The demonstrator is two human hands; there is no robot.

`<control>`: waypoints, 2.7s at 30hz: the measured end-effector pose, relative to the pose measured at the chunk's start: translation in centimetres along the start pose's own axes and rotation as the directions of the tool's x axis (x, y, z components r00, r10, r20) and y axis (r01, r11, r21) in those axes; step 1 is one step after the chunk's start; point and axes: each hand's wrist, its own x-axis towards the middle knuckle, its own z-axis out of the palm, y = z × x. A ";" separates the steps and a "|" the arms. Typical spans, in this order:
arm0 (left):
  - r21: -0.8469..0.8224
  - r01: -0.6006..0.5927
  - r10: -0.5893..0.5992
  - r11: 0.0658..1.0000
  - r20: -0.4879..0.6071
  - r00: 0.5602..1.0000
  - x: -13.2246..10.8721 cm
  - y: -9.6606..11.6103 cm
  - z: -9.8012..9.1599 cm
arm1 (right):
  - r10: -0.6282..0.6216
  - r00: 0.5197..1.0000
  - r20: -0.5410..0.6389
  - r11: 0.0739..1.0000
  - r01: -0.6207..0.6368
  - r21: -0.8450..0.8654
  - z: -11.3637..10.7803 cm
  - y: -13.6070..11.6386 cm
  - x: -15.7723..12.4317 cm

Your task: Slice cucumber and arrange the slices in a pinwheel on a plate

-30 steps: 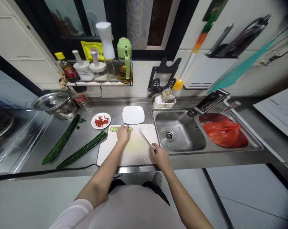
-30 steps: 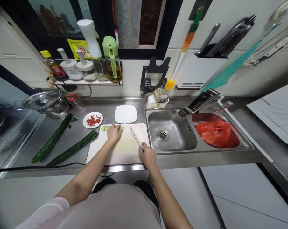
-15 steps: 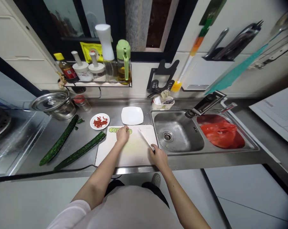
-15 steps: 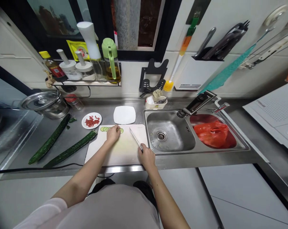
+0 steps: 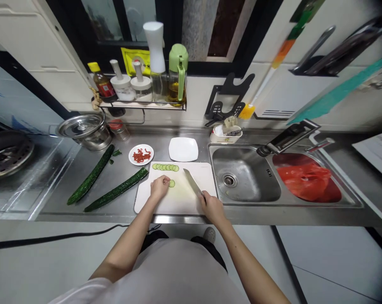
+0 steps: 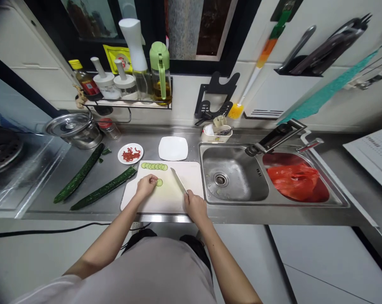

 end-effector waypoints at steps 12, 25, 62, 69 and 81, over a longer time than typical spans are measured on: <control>0.134 -0.048 0.057 0.990 -0.064 0.996 -0.4 -0.7 0.2 | -0.175 0.977 0.118 0.977 0.188 -0.106 0.3 -2.2 -0.7; 0.147 -0.023 0.034 0.989 -0.075 0.997 0.0 -0.9 0.4 | -0.203 0.970 0.134 0.967 0.221 -0.131 0.3 -3.5 -0.6; 0.141 -0.016 0.016 0.990 0.000 1.000 -0.3 -0.4 -0.1 | -0.249 0.928 0.276 0.955 0.283 -0.090 -0.4 -4.3 0.5; 0.169 0.000 -0.001 0.986 0.008 1.000 -0.2 -0.2 0.2 | -0.234 0.921 0.310 0.962 0.266 -0.064 -0.5 -4.2 0.9; 0.137 -0.004 0.002 0.991 0.016 1.000 0.1 -0.2 0.6 | -0.197 0.920 0.338 0.971 0.230 -0.059 0.4 -3.1 -0.3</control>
